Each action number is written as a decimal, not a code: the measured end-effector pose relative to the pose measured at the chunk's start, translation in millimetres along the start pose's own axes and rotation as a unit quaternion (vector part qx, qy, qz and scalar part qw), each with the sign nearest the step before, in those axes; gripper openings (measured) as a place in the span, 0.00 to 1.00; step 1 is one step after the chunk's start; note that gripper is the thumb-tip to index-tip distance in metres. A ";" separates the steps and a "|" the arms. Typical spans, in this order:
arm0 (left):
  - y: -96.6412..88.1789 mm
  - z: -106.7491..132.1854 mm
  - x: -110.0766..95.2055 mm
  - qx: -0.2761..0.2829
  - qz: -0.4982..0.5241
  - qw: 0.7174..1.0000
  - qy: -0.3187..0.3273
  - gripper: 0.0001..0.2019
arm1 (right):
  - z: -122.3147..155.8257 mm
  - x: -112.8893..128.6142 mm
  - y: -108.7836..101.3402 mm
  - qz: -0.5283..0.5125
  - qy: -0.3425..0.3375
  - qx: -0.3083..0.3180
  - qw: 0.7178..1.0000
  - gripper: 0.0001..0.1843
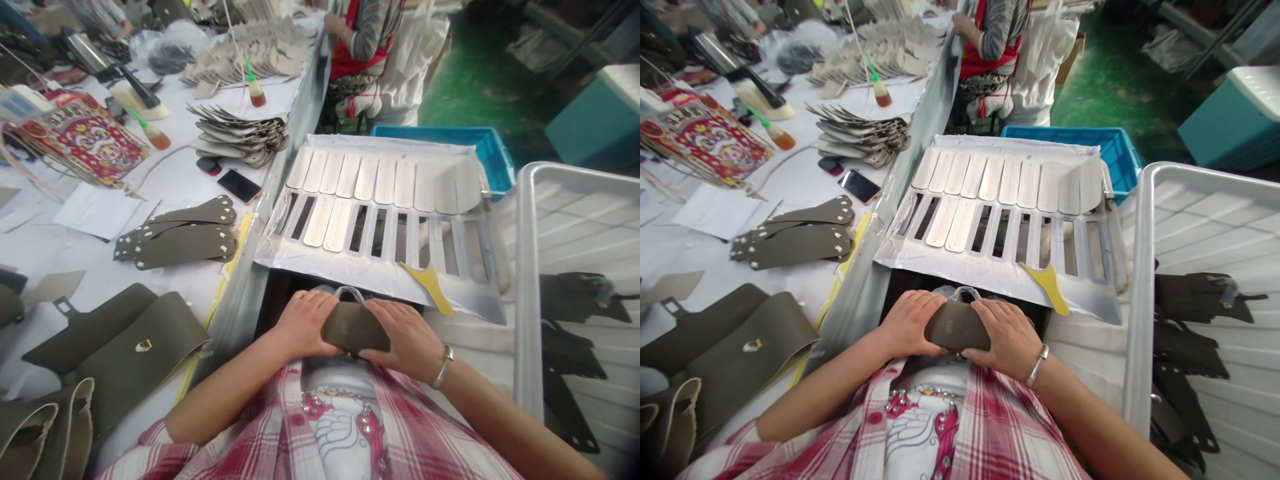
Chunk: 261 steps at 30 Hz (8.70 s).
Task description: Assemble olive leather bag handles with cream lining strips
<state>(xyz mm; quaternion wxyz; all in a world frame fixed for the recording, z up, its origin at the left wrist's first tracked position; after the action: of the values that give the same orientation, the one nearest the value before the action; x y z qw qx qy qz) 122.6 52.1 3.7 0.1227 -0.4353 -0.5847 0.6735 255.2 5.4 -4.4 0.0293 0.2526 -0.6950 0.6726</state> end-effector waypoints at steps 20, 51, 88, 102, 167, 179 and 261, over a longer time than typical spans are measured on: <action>5.5 -3.7 5.8 0.007 -0.010 1.000 -0.010 0.37 | -41.1 0.6 20.3 -0.044 0.093 0.143 0.984 0.19; 4.2 2.9 1.6 0.002 -0.025 1.000 0.013 0.41 | -14.9 11.8 4.7 -0.039 -0.041 0.046 0.997 0.47; 7.0 -0.9 6.7 0.006 0.004 0.999 0.036 0.40 | -0.3 7.7 12.1 0.054 -0.112 0.020 0.992 0.30; -2.6 33.0 -1.2 -0.040 0.038 0.980 0.191 0.12 | 10.5 29.0 14.1 0.028 -0.208 0.019 0.977 0.24; 16.4 55.4 97.2 -0.066 0.555 0.789 -0.256 0.19 | -85.8 80.7 43.3 -0.033 -0.042 0.055 0.997 0.41; 0.4 48.7 87.1 -0.038 0.431 0.883 -0.182 0.22 | -82.9 88.2 46.4 -0.009 -0.071 0.023 0.997 0.41; -10.0 60.8 -13.4 -0.031 -0.117 0.973 0.197 0.20 | 63.9 14.2 -10.4 0.107 -0.179 -0.071 0.975 0.23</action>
<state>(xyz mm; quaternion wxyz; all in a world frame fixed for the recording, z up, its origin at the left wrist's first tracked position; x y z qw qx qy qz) 82.8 4.5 14.8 0.2995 -0.4914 -0.6169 0.5369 266.0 -59.3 4.6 -0.1495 0.2907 -0.7579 0.5646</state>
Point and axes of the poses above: each hand's wrist, its own z-axis away from the middle knuckle, its own y-axis out of the palm, x = y × z, the point moved 8 cm from there along -z, towards the middle knuckle, and after that the axes turned 7 degrees about -x, right-handed, at the moved point
